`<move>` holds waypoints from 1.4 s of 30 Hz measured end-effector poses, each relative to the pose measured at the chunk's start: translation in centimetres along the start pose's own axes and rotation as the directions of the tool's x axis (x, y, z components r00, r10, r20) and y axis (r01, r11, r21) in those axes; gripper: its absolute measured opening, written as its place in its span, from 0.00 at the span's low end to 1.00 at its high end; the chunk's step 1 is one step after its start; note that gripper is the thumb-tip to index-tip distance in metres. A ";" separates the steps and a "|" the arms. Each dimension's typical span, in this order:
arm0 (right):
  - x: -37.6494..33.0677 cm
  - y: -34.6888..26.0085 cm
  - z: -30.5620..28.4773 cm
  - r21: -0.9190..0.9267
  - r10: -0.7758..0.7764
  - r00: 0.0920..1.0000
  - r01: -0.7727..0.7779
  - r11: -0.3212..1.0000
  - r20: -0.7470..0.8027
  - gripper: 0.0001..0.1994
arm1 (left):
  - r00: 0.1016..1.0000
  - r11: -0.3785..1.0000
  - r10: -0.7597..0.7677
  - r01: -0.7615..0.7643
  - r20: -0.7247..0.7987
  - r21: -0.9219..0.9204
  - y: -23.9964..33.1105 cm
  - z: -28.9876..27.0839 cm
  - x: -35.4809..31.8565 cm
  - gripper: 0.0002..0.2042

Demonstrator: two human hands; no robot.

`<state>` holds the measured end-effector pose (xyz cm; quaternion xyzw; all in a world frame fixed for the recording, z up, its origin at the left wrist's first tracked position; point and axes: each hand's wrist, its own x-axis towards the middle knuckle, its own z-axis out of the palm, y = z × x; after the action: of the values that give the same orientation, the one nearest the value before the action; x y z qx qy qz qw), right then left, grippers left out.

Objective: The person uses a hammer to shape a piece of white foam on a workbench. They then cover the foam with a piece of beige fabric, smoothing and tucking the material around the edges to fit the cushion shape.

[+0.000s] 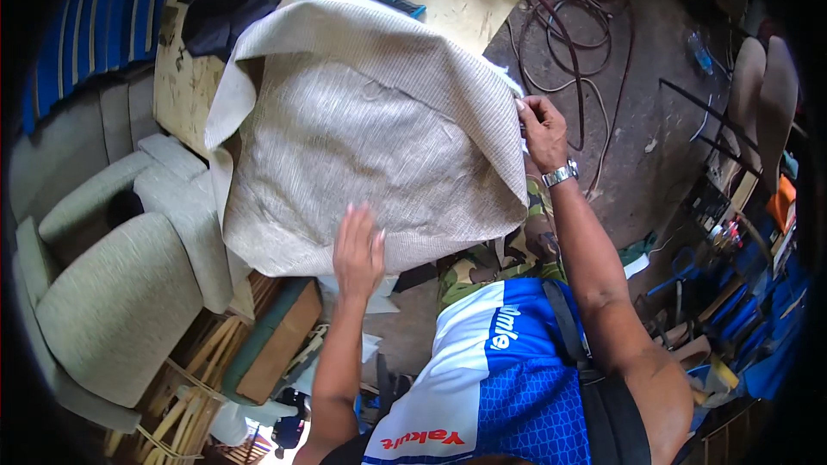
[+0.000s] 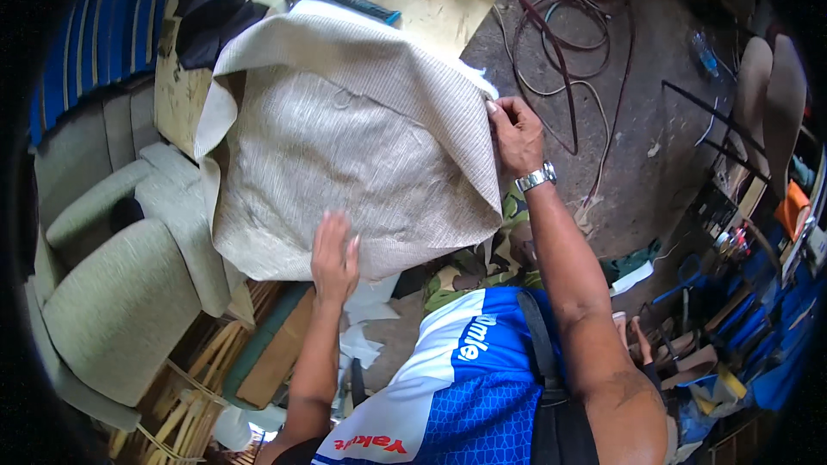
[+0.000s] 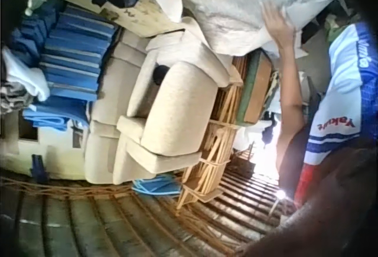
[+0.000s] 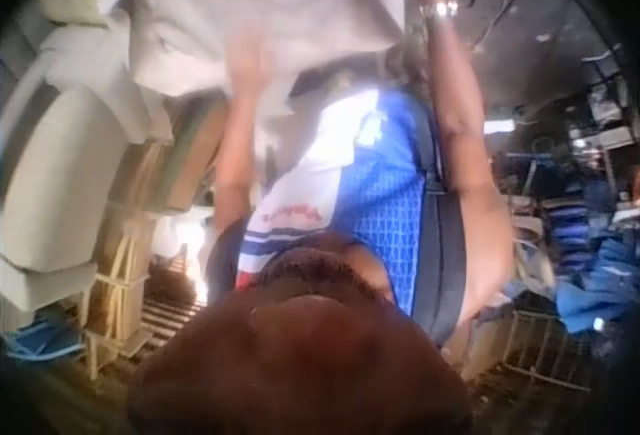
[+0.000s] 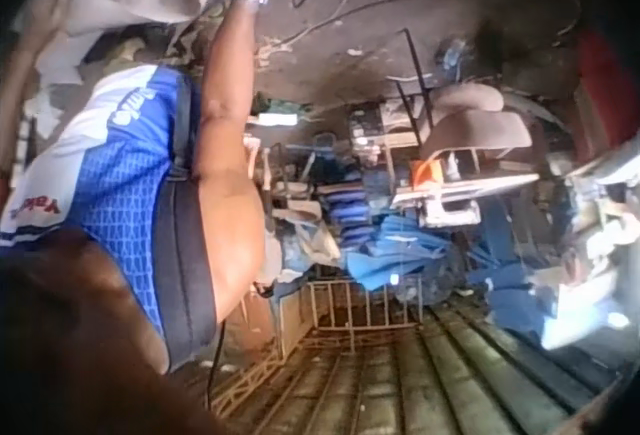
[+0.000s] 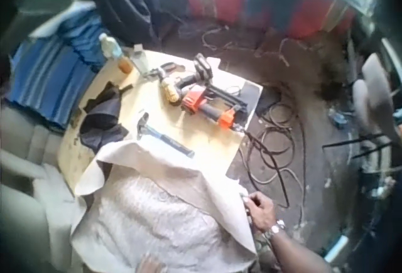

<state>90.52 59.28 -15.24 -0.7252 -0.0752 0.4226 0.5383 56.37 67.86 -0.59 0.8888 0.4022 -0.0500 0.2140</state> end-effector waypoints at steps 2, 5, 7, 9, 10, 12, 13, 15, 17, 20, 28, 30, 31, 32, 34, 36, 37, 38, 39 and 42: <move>0.1 -0.2 0.4 0.003 -0.048 0.999 0.048 0.999 0.006 0.07 | 0.983 0.981 0.165 -0.171 0.077 0.086 -0.4 1.7 5.1 0.20; -0.4 -1.1 0.6 -0.007 -0.048 0.998 0.049 0.999 0.044 0.06 | 0.866 0.880 0.450 -0.472 0.218 0.059 1.3 4.5 10.6 0.22; -0.4 -1.2 0.2 0.057 -0.006 0.998 0.002 0.998 0.065 0.06 | 0.826 0.841 0.524 -0.540 0.208 0.026 4.1 5.6 13.9 0.21; -0.2 -0.6 -0.1 0.068 0.023 0.998 -0.028 0.997 0.066 0.07 | 0.794 0.822 0.549 -0.570 0.260 0.006 5.5 6.5 16.1 0.21; -0.2 -0.4 -0.1 0.068 0.023 0.997 -0.029 0.997 0.076 0.07 | 0.787 0.827 0.534 -0.562 0.309 0.000 5.8 7.1 16.8 0.22; 0.0 -0.4 -0.3 0.059 0.021 0.995 -0.027 0.998 0.093 0.08 | 0.778 0.803 0.592 -0.592 0.209 -0.067 6.5 8.6 18.9 0.19; -0.1 -0.5 -0.4 0.058 0.013 0.994 -0.020 0.998 0.111 0.09 | 0.812 0.824 0.565 -0.552 0.144 -0.124 7.1 9.3 19.5 0.21; -0.1 -0.3 -0.6 0.054 0.037 0.994 -0.043 0.998 0.099 0.08 | 0.799 0.808 0.588 -0.588 0.129 -0.037 8.2 9.5 20.2 0.22; 0.2 -0.5 -0.7 0.045 0.019 0.995 -0.024 0.999 0.100 0.08 | 0.884 0.816 0.386 -0.194 0.263 -0.545 8.4 9.4 21.1 0.23; 0.3 -0.8 -0.8 0.010 0.006 0.998 -0.006 1.000 0.065 0.08 | 0.898 0.829 0.390 -0.246 0.202 -0.503 7.2 11.0 20.0 0.26; 0.0 -3.8 -1.6 -0.230 -0.215 0.970 0.185 0.955 -0.112 0.12 | 0.928 0.911 0.288 -0.189 0.238 -0.367 6.4 13.0 18.1 0.29; -1.7 -5.5 -1.5 -0.315 -0.382 0.924 0.357 0.879 -0.021 0.19 | 0.906 0.910 0.371 -0.311 0.203 -0.273 6.5 12.8 18.3 0.29; -2.9 -6.5 -1.1 -0.322 -0.405 0.914 0.393 0.861 0.033 0.21 | 0.904 0.910 0.370 -0.306 0.215 -0.279 6.5 12.6 18.2 0.29; -3.8 -7.9 -0.5 -0.328 -0.428 0.900 0.430 0.841 0.085 0.23 | 0.901 0.908 0.369 -0.296 0.227 -0.297 6.6 12.7 18.2 0.30; -5.2 -9.0 0.3 -0.376 -0.447 0.877 0.480 0.793 0.177 0.26 | 0.899 0.906 0.354 -0.261 0.258 -0.332 6.5 12.5 17.9 0.30; -6.1 -8.3 1.1 -0.457 -0.435 0.863 0.504 0.733 0.256 0.28 | 0.893 0.903 0.362 -0.263 0.269 -0.341 6.3 12.8 18.2 0.31; -6.0 -7.7 1.2 -0.497 -0.436 0.863 0.504 0.706 0.256 0.27 | 0.892 0.902 0.364 -0.264 0.270 -0.343 6.3 13.0 18.3 0.31; -5.7 -6.8 1.1 -0.534 -0.436 0.862 0.504 0.679 0.259 0.27 | 0.891 0.899 0.363 -0.259 0.273 -0.352 6.2 13.3 18.3 0.31; -5.4 -6.2 0.9 -0.569 -0.433 0.863 0.500 0.653 0.261 0.27 | 0.888 0.897 0.366 -0.257 0.277 -0.360 6.0 13.6 18.1 0.31; -4.8 -4.8 -0.4 -0.539 -0.454 0.841 0.538 0.648 0.293 0.20 | 0.877 0.892 0.359 -0.223 0.318 -0.393 5.7 14.8 17.6 0.32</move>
<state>89.40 58.29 -8.63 -0.7792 -0.4364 0.2593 0.3676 73.60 70.49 -16.62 0.8612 0.2145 -0.1180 0.4454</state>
